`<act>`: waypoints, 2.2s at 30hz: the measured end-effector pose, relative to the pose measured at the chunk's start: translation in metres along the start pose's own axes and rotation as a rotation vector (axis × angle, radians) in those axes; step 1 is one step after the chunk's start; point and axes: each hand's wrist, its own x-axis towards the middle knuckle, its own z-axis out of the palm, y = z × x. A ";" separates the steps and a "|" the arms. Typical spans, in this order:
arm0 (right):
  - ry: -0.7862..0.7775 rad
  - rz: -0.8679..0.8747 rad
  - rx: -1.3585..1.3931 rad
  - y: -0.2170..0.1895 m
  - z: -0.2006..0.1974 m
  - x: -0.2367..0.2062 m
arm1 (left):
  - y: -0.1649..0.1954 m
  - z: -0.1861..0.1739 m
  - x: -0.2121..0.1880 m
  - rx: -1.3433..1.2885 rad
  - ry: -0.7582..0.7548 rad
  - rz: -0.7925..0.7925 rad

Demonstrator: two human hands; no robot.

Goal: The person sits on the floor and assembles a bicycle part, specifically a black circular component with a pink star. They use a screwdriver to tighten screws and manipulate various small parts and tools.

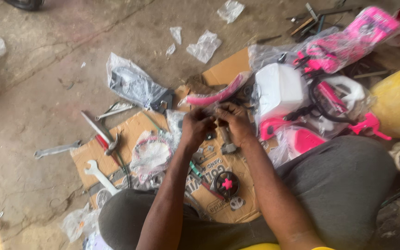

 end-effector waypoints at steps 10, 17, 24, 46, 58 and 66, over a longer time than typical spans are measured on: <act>0.172 -0.185 -0.142 0.006 0.024 -0.002 | 0.005 0.001 -0.006 -0.017 -0.028 -0.046; 0.101 0.015 -0.084 0.004 0.023 -0.006 | 0.001 -0.004 -0.010 0.022 0.003 -0.065; 0.129 -0.013 0.001 0.012 0.023 -0.006 | -0.005 -0.006 -0.007 0.120 0.090 -0.076; 0.290 0.125 0.145 0.026 0.025 -0.004 | -0.012 0.000 -0.005 0.466 0.138 0.082; 0.211 0.273 0.407 0.034 0.030 -0.004 | -0.017 0.014 -0.016 0.907 0.218 0.377; 0.096 0.154 0.361 0.032 0.025 -0.003 | -0.018 0.008 -0.014 0.929 0.262 0.390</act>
